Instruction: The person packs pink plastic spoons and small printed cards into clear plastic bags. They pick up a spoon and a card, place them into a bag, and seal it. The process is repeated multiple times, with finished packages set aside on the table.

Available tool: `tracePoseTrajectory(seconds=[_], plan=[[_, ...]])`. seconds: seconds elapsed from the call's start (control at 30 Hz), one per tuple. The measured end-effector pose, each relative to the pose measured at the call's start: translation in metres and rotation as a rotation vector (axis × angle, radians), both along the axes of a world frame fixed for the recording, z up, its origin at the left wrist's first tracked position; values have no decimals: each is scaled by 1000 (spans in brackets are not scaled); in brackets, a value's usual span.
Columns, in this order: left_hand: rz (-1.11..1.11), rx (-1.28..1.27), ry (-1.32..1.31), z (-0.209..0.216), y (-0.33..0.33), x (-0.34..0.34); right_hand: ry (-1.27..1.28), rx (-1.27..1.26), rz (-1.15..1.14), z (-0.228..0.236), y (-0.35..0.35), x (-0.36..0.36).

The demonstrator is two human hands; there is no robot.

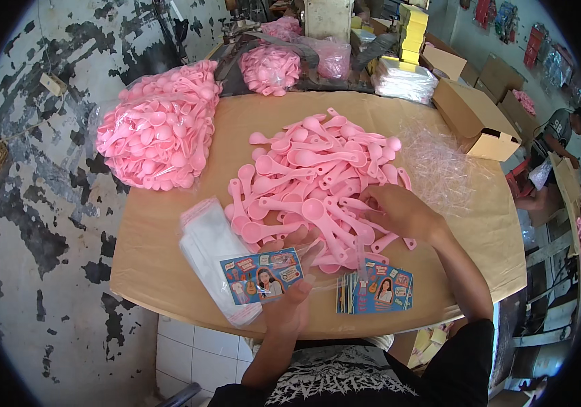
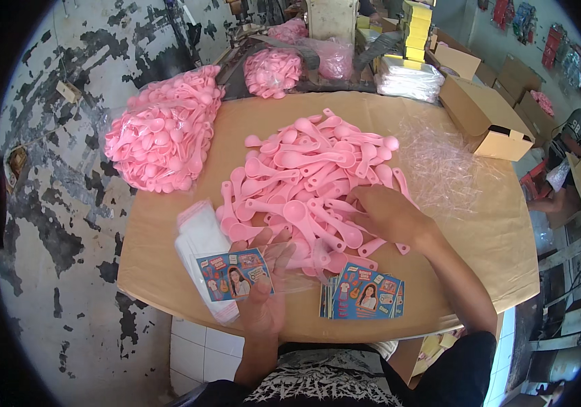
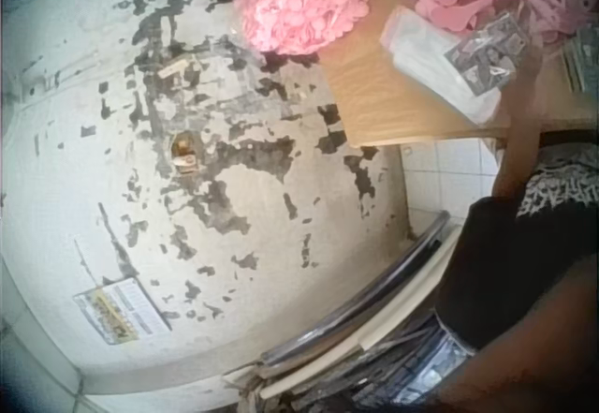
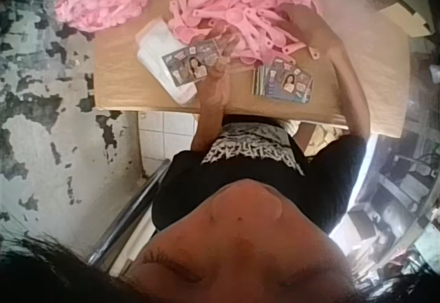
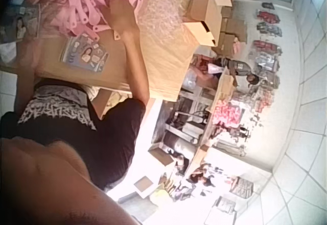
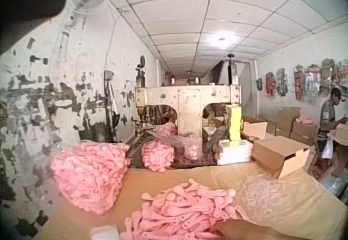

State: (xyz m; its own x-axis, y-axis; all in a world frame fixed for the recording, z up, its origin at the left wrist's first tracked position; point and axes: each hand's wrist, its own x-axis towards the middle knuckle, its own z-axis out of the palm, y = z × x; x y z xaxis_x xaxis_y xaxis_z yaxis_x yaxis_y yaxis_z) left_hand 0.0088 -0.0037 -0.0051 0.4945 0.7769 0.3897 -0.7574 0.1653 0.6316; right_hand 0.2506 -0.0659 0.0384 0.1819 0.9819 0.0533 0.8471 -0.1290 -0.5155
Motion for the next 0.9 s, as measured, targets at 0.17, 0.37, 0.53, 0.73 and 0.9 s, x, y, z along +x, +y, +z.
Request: tracePoseTrajectory(seconds=[0.17,0.37,0.53,0.73,0.9], plan=[[-4,-27,-49,-3,4,0,177,-6,-89,44,1,-15],[-65,-237,-166,-2,-1,2,823,532,-16,62,-25,-58],[-138,-194,-208,1,-9,4,810,483,31,63,-24,-90],[-353,-596,-344,0,-12,18,514,413,260,75,-12,-102],[-432,-545,-396,1,-5,9,247,291,197,107,-2,-112]])
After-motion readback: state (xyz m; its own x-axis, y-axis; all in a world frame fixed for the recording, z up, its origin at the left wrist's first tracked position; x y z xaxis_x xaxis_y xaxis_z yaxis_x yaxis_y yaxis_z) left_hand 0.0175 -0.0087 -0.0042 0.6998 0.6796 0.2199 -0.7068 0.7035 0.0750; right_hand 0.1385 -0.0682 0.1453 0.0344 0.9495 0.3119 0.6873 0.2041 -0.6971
